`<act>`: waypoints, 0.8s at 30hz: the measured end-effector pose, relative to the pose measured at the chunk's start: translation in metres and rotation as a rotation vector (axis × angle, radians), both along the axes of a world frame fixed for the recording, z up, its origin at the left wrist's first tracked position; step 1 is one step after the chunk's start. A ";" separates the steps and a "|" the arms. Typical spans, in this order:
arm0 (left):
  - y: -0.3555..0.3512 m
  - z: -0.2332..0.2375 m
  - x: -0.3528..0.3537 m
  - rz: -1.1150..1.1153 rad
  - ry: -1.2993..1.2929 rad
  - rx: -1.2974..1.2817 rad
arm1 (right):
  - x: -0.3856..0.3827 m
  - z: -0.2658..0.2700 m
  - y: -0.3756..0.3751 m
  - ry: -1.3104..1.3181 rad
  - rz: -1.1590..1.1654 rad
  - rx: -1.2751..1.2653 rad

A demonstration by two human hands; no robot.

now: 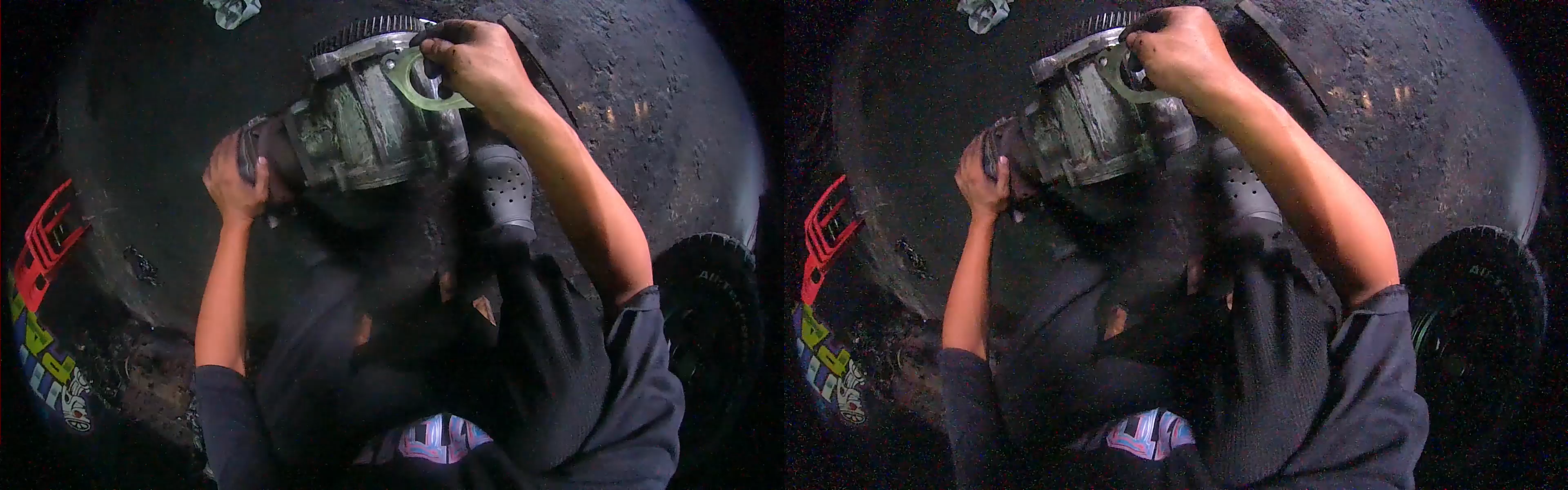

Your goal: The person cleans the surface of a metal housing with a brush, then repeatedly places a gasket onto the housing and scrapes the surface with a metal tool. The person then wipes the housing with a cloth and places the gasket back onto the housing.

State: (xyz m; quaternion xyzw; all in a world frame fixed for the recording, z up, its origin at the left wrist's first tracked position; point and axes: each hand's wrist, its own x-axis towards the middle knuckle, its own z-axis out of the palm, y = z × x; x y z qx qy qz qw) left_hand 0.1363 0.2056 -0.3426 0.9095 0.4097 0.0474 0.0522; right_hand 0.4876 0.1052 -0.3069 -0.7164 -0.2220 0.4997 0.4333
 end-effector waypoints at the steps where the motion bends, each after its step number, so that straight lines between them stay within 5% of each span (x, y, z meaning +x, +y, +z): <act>1: -0.002 0.002 0.002 0.004 -0.006 -0.012 | -0.001 -0.001 -0.001 0.011 0.007 0.005; 5: -0.004 0.008 0.007 -0.037 0.004 0.013 | -0.010 -0.003 0.011 -0.135 0.148 0.090; 10: -0.001 0.009 0.007 -0.066 -0.007 0.021 | -0.009 -0.018 0.004 0.165 -0.036 0.029; 24: 0.001 -0.004 -0.002 -0.012 -0.065 -0.025 | -0.007 -0.008 0.001 0.040 0.001 0.110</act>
